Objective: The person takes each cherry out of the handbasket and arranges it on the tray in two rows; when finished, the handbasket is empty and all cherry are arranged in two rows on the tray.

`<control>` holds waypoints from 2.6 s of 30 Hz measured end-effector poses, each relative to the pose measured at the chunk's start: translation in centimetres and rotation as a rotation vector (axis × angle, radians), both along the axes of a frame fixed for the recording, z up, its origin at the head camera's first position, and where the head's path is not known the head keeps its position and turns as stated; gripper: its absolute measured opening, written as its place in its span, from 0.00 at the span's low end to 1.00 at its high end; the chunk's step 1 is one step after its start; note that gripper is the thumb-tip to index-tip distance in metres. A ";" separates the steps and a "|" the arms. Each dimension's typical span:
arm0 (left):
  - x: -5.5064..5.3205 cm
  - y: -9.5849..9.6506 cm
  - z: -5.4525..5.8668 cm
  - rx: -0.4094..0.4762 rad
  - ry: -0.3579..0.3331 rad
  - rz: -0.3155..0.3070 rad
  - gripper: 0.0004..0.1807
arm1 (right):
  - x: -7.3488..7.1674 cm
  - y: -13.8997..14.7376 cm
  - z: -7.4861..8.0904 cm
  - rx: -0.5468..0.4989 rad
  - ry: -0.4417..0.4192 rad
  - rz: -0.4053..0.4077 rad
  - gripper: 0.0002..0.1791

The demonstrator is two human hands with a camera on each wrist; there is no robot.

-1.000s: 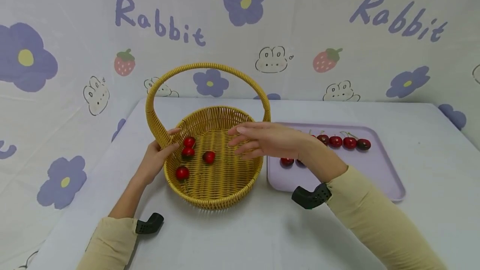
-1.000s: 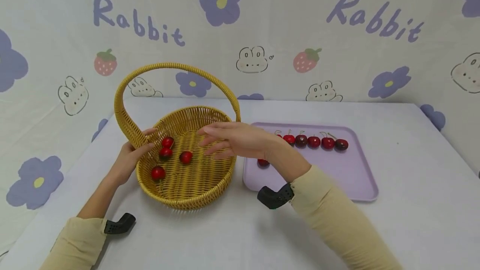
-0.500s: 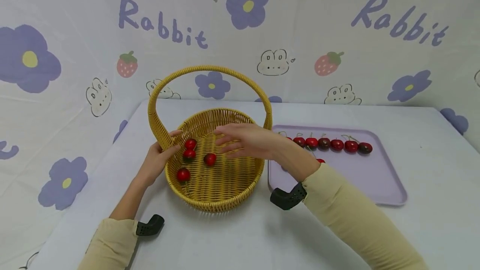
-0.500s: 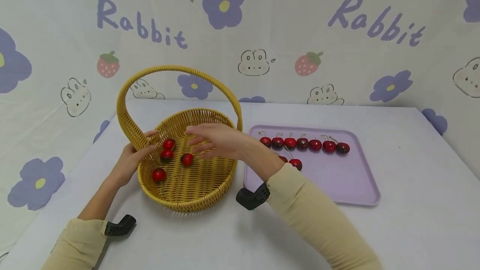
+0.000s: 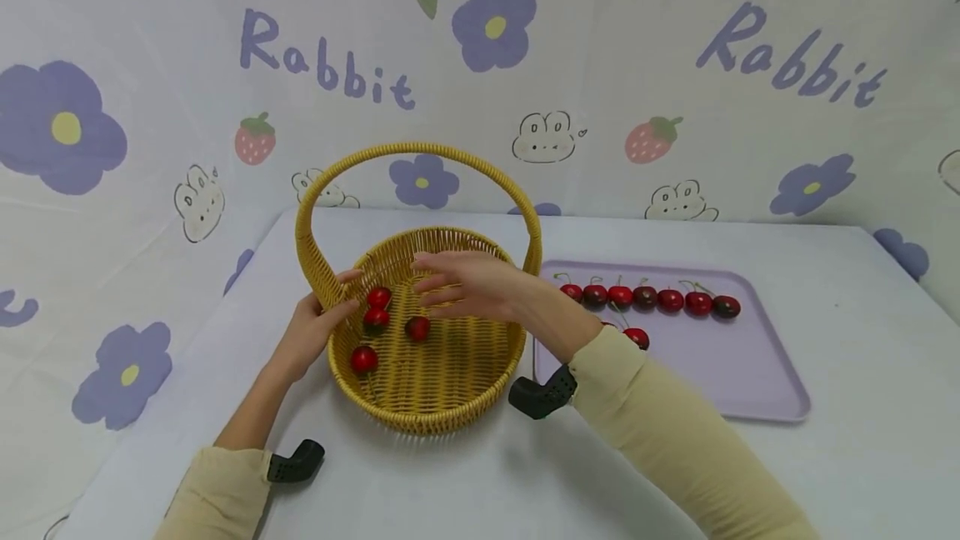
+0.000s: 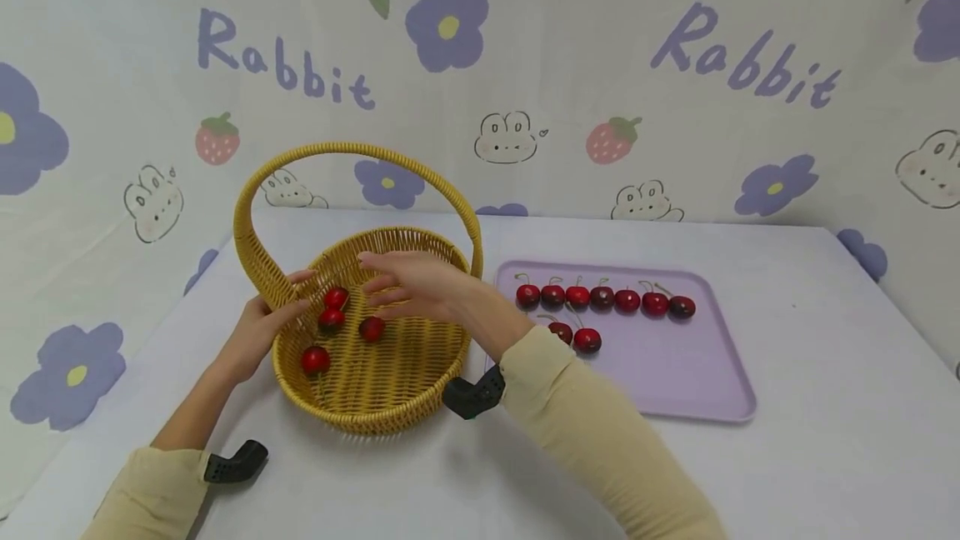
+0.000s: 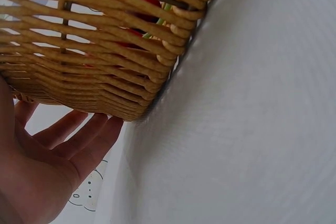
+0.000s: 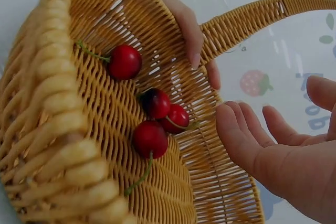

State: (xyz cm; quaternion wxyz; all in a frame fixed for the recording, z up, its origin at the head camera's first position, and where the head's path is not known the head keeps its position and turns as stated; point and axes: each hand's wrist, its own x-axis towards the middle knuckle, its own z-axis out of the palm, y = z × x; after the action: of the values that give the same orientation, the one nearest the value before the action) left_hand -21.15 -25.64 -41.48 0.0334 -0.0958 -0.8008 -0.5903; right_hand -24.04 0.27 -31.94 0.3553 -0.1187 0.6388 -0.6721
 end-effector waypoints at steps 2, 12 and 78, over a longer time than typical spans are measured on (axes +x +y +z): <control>0.1 0.0 0.0 0.000 0.000 -0.002 0.25 | -0.2 -0.4 0.0 0.005 -0.004 -0.016 0.26; 0.2 0.1 0.1 0.000 -0.009 0.003 0.25 | -1.7 -1.6 -0.2 0.004 -0.030 -0.085 0.28; -0.2 0.1 0.6 -0.020 -0.008 0.012 0.25 | -1.1 -8.8 -2.9 0.283 -0.171 0.037 0.21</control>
State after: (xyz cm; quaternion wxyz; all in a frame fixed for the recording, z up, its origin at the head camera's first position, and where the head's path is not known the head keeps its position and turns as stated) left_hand -21.39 -25.52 -40.93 0.0329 -0.0891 -0.8073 -0.5825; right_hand -25.14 -8.53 -34.80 0.4340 -0.0215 0.6921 -0.5763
